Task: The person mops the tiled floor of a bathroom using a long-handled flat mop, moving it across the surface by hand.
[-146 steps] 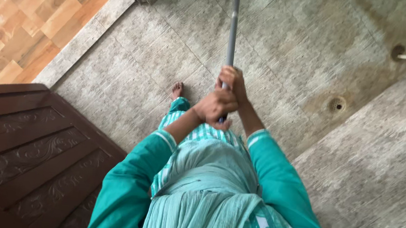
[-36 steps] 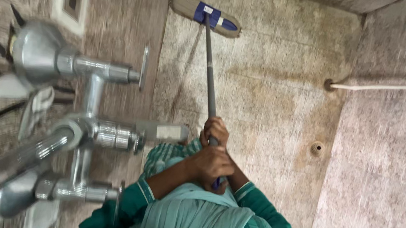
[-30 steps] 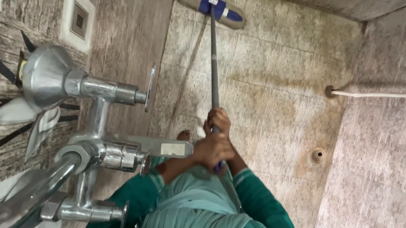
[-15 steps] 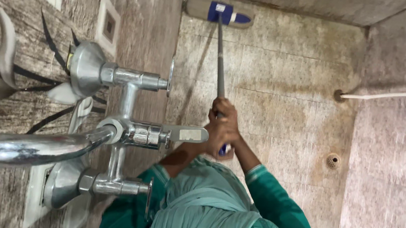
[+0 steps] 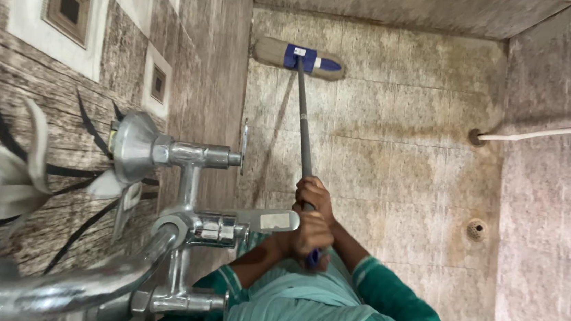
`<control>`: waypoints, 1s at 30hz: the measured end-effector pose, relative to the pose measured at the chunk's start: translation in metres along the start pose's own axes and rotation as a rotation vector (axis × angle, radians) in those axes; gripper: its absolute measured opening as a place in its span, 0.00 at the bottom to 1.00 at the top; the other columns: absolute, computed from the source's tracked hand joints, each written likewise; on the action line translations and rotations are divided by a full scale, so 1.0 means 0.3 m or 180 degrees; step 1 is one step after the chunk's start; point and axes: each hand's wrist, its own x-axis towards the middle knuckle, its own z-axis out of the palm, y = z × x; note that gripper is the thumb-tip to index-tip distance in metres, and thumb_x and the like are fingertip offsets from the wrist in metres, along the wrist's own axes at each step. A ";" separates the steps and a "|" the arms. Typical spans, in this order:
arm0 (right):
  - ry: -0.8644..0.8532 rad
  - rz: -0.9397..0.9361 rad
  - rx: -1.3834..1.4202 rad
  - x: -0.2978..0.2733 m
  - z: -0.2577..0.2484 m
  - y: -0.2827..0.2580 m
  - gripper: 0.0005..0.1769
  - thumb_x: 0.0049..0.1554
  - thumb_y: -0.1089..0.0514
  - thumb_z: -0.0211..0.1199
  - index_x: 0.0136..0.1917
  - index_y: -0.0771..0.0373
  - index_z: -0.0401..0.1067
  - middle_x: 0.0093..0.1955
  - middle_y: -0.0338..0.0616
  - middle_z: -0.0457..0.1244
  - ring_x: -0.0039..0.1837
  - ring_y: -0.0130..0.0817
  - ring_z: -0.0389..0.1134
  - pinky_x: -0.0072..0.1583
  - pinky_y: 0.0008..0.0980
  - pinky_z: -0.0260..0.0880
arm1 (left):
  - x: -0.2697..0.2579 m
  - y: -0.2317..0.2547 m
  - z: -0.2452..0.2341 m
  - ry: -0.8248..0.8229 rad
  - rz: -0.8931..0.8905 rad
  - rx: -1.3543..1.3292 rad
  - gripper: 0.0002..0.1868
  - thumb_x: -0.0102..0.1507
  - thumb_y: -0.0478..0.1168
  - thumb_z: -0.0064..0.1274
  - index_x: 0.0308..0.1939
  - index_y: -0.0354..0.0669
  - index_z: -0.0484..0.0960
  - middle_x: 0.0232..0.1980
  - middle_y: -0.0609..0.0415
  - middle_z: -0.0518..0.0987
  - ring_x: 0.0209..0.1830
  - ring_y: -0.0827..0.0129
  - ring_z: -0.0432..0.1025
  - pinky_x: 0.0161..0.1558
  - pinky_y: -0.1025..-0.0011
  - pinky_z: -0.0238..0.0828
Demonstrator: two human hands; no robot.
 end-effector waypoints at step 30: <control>-0.0113 0.1643 0.1440 -0.168 -0.112 -0.152 0.11 0.64 0.56 0.51 0.52 0.68 0.65 0.38 0.39 0.57 0.39 0.30 0.60 0.43 0.31 0.63 | 0.138 0.139 0.069 0.0360 0.0469 0.0158 0.14 0.57 0.44 0.56 0.20 0.43 0.75 0.19 0.55 0.70 0.17 0.66 0.66 0.28 0.65 0.64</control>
